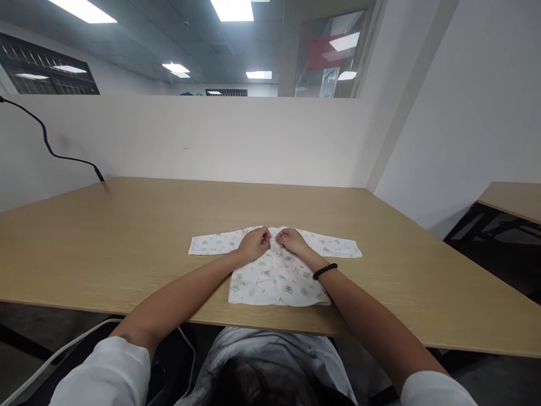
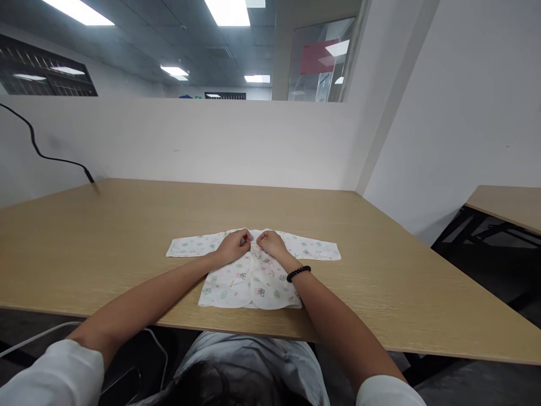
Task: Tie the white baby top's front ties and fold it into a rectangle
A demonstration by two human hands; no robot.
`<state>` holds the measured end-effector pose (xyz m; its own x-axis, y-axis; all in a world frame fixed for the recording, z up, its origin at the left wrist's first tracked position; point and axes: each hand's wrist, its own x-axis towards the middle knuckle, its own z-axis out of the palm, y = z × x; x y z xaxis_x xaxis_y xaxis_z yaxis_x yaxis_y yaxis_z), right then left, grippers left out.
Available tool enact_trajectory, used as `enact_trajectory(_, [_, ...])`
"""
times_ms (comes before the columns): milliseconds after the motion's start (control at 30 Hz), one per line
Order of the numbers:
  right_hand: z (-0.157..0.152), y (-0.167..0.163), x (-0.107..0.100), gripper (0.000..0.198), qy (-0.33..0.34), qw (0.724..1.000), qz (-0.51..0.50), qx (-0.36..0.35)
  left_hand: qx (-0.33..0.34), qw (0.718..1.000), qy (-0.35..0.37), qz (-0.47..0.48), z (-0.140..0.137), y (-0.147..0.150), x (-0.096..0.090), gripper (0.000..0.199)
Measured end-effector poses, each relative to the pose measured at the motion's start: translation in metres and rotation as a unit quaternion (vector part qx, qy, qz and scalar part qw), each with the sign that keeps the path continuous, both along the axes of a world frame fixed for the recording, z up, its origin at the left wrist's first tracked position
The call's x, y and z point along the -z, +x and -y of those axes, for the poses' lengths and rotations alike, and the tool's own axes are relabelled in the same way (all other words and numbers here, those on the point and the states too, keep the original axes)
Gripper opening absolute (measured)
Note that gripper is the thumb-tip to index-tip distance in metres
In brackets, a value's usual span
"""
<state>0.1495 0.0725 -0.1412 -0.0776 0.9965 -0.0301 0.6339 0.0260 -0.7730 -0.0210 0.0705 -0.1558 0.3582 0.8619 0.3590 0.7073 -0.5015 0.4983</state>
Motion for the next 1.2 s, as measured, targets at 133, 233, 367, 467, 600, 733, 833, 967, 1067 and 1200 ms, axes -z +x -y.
enact_trajectory(133, [0.000, 0.003, -0.001, 0.020, 0.006, 1.000, 0.007, -0.016, 0.033, 0.996, 0.062, -0.059, 0.003, -0.003, -0.001, 0.015])
enact_trajectory(233, [-0.001, 0.005, -0.001, 0.016, 0.033, 0.998, 0.028, -0.039, 0.041, 0.992, 0.079, -0.094, 0.005, -0.004, -0.002, 0.015])
enact_trajectory(367, [-0.002, 0.006, 0.002, 0.017, 0.046, 0.997, 0.035, -0.042, 0.044, 0.988, 0.092, -0.117, 0.006, -0.005, -0.003, 0.017])
enact_trajectory(467, [-0.002, 0.006, 0.003, 0.021, 0.044, 0.998, 0.028, -0.045, 0.043, 0.988, 0.099, -0.107, 0.007, -0.005, -0.003, 0.022])
enact_trajectory(600, [0.000, 0.005, 0.001, 0.019, 0.052, 0.997, 0.026, -0.042, 0.054, 0.989, 0.093, -0.105, 0.008, -0.005, -0.003, 0.023])
enact_trajectory(733, [0.002, 0.005, -0.004, 0.011, 0.059, 0.996, 0.042, -0.056, 0.045, 0.991, 0.077, -0.097, 0.008, -0.005, -0.005, 0.021])
enact_trajectory(833, [0.006, 0.005, -0.008, 0.011, 0.072, 0.992, 0.072, -0.078, 0.043, 0.991, 0.074, -0.100, 0.007, -0.005, -0.004, 0.022])
enact_trajectory(967, [0.012, 0.005, -0.011, 0.016, 0.118, 0.982, 0.122, -0.083, 0.045, 0.989, 0.087, -0.109, 0.007, -0.006, -0.004, 0.022])
enact_trajectory(1067, [0.015, 0.005, -0.013, 0.015, 0.147, 0.975, 0.147, -0.074, 0.040, 0.991, 0.088, -0.093, 0.011, -0.006, -0.006, 0.019])
enact_trajectory(1200, [0.018, 0.004, -0.016, 0.011, 0.147, 0.975, 0.156, -0.054, 0.063, 0.993, 0.056, -0.088, 0.022, -0.005, -0.011, 0.011])
